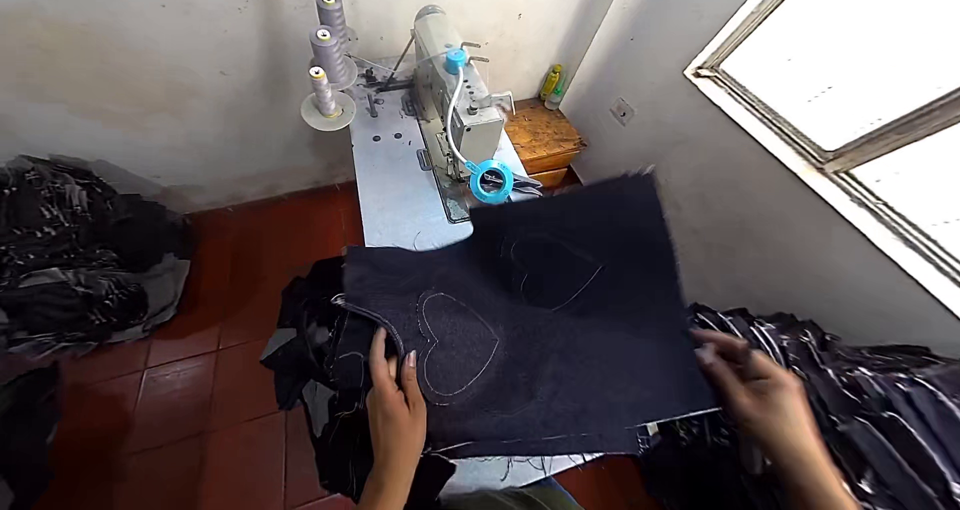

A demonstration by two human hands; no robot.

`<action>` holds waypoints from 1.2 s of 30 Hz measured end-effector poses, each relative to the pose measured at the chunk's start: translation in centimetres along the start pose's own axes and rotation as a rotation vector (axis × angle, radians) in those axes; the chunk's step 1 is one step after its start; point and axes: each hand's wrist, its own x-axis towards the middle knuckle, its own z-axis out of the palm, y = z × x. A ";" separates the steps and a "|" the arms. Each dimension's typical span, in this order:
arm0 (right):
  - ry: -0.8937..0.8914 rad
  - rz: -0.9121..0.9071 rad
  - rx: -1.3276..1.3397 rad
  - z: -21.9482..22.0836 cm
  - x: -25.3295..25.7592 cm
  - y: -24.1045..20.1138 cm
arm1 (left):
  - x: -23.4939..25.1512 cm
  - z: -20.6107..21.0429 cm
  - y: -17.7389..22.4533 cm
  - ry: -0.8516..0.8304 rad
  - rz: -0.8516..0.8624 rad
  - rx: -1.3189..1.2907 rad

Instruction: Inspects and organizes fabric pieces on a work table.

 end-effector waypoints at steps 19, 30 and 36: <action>-0.211 0.209 -0.086 10.1 -5.3 12.6 | -9.8 -6.5 -16.2 -0.538 -0.421 0.057; -0.410 0.240 -0.673 10.0 -4.9 -3.6 | -8.1 -7.8 -15.9 -0.982 -0.061 0.489; -0.850 -0.216 -0.652 20.5 -13.6 -18.5 | -10.1 -11.3 -10.7 -0.921 0.025 0.574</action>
